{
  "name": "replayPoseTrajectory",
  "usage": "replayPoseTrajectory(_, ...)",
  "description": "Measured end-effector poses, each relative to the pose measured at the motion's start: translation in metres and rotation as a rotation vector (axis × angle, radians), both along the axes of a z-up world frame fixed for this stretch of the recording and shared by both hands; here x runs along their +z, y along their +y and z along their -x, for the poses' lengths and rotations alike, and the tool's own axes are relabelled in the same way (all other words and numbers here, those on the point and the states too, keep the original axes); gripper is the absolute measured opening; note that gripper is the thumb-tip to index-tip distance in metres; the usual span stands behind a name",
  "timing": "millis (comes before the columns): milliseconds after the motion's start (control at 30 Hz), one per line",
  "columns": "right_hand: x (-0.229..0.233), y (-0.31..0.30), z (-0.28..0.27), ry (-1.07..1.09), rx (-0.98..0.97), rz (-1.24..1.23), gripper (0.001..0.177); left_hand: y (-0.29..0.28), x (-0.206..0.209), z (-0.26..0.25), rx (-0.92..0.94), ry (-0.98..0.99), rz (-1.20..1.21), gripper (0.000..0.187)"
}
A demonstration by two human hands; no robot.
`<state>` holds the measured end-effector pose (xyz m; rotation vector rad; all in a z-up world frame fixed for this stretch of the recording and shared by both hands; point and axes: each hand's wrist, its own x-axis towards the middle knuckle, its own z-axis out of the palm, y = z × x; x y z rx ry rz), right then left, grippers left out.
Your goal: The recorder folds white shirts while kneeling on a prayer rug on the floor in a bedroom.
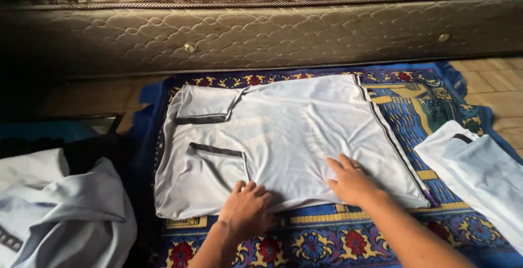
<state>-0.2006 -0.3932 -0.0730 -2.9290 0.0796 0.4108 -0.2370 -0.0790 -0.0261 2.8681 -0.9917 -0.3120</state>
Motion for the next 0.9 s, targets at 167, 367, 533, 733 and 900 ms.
replayPoseTrajectory(167,-0.026,-0.057,-0.004,0.064,-0.041,0.078,0.080,0.039,-0.006,-0.020,0.123,-0.247,0.209,0.054)
replayPoseTrajectory(367,-0.031,-0.127,0.005,0.097,-0.020,0.108,0.087,0.134,0.010,-0.042,0.270,-0.272,-0.076,0.063)
replayPoseTrajectory(533,0.002,-0.120,0.027,0.060,0.180,-0.003,0.086,0.150,0.020,-0.033,0.394,0.022,-0.193,0.071)
replayPoseTrajectory(733,0.051,-0.082,0.047,0.158,0.239,0.110,0.057,0.145,0.025,-0.029,0.341,0.100,-0.263,0.092)
replayPoseTrajectory(900,0.050,-0.081,0.043,0.155,0.249,0.240,0.037,0.142,0.022,-0.030,0.272,0.085,-0.393,0.079)
